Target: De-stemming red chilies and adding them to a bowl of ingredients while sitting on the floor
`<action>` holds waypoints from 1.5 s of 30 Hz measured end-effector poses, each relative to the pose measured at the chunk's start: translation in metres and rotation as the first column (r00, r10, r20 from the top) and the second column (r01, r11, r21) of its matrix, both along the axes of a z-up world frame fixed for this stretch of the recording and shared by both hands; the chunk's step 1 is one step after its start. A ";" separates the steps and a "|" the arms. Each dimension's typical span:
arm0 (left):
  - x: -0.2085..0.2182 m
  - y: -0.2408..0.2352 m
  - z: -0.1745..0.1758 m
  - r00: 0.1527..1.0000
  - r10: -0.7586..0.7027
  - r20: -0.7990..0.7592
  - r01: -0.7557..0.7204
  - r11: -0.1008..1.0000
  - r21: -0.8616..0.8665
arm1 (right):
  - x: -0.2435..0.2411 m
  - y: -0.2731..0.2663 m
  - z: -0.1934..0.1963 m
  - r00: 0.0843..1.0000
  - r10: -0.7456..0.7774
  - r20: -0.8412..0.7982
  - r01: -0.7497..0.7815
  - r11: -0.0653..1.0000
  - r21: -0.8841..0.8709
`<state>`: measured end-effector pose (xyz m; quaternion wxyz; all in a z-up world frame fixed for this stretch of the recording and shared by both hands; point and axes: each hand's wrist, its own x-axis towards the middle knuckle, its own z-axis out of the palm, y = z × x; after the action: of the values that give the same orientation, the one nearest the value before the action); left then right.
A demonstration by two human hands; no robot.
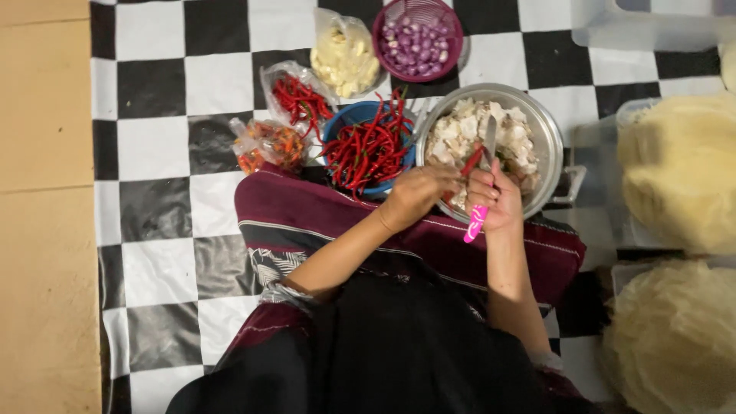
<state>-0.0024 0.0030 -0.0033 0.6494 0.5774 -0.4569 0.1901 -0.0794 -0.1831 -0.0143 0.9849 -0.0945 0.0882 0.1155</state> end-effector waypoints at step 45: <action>0.193 0.133 -0.143 0.582 0.465 -0.668 0.278 0.658 0.700 | -0.039 -0.063 -0.060 0.967 -0.231 -0.106 0.102 0.734 -0.671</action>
<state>0.1906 0.1356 -0.1468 0.4723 0.8349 -0.1100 -0.2603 -0.1186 -0.2463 -0.0746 0.8816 -0.4170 0.2209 -0.0039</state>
